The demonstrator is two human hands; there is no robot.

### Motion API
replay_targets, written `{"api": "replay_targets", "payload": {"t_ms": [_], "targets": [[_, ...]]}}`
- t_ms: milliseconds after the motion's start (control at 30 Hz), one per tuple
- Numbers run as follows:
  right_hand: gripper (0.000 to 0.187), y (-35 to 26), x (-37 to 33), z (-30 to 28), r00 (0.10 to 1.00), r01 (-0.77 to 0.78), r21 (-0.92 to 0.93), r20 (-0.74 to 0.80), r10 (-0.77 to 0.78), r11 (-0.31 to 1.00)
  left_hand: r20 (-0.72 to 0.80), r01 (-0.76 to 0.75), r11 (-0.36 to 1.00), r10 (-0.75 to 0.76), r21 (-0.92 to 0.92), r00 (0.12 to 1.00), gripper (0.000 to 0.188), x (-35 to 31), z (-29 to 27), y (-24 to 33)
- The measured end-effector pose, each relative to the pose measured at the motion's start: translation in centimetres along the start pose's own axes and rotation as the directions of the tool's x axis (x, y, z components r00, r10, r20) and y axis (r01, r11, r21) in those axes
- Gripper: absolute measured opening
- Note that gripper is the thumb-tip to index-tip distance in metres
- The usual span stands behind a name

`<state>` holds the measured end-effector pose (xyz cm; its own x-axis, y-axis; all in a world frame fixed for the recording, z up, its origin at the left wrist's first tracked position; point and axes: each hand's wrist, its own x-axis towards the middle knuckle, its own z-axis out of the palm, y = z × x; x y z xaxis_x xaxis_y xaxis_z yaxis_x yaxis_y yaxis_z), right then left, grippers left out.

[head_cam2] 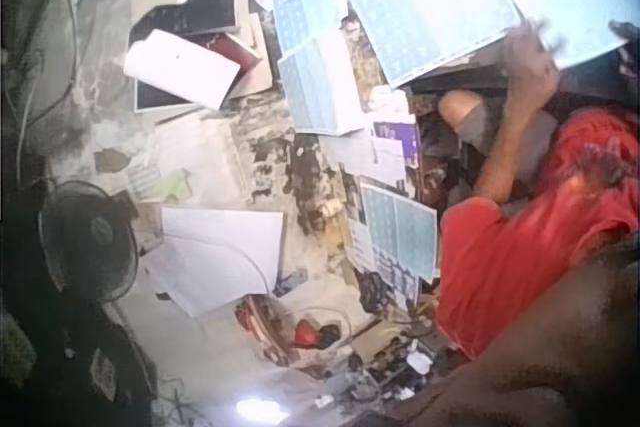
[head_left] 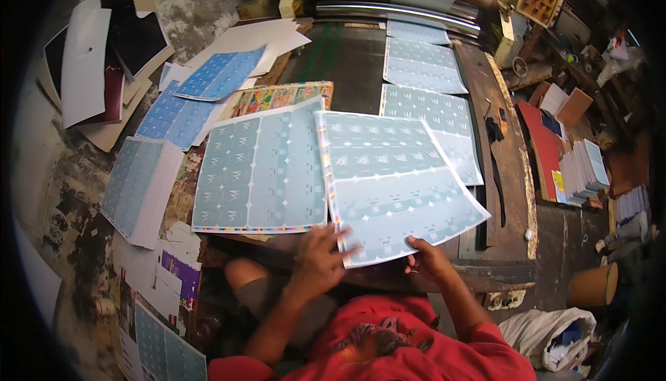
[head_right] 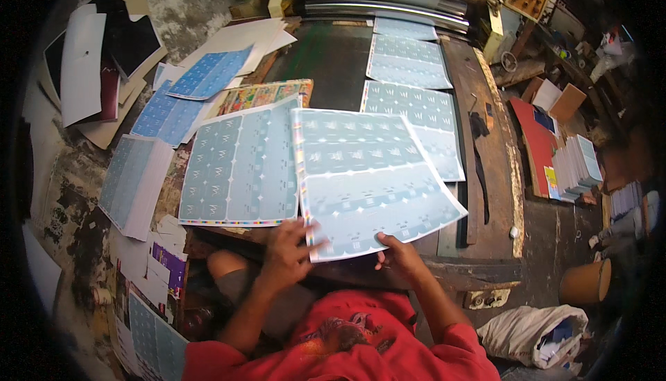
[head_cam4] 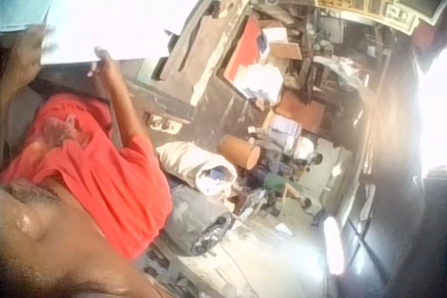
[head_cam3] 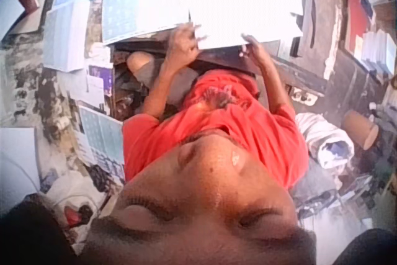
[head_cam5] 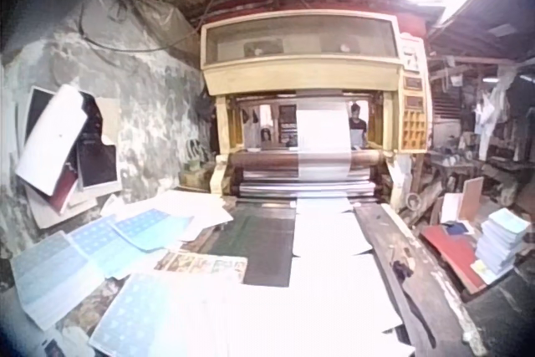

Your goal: The person stacks printed sheets of paper onto piles by hand on a workstation next to a printing machine.

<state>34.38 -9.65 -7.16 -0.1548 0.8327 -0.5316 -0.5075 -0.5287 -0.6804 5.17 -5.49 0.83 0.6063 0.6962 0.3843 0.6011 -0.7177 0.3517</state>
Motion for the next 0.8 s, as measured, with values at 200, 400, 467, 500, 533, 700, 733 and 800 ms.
{"api": "replay_targets", "payload": {"t_ms": [200,400,467,500,533,700,733,800], "targets": [[0.036,4.3,-3.7,-1.6,0.965,-0.063,0.205,-0.238,0.112,0.977,-0.255,0.323,0.94,-0.288,0.11,0.923,0.068,0.9,1.0,-5.1],[0.046,8.2,-8.0,-0.6,0.927,-0.135,0.2,-0.32,0.195,0.97,-0.188,0.562,0.739,-0.653,-0.372,0.734,0.054,1.2,0.8,-6.9],[0.048,8.6,-8.2,-0.5,0.921,-0.154,0.222,-0.319,0.221,0.963,-0.161,0.482,0.584,-0.729,-0.653,0.665,0.052,1.9,1.3,-8.0],[0.05,8.6,-8.1,-0.8,0.943,-0.147,0.232,-0.26,0.207,0.961,-0.112,0.554,0.59,-0.737,-0.588,0.666,0.048,2.5,0.4,-8.3],[0.051,8.6,-8.4,-0.9,0.945,-0.153,0.242,-0.249,0.213,0.958,-0.03,0.596,0.512,-0.773,-0.619,0.634,0.046,2.2,0.2,-8.4],[0.058,6.6,-5.3,-1.6,0.963,-0.107,0.254,-0.216,0.164,0.961,-0.155,0.509,0.571,-0.748,-0.644,0.645,0.041,2.4,1.0,-8.5],[0.059,6.3,-4.8,-2.2,0.963,-0.093,0.276,-0.218,0.157,0.957,-0.236,0.537,0.656,-0.723,-0.53,0.649,0.038,2.5,1.1,-7.5],[0.06,5.3,-3.5,-2.2,0.971,-0.051,0.293,-0.209,0.116,0.955,-0.197,0.654,0.7,-0.711,-0.286,0.675,0.035,2.3,-0.1,-5.7]]}}
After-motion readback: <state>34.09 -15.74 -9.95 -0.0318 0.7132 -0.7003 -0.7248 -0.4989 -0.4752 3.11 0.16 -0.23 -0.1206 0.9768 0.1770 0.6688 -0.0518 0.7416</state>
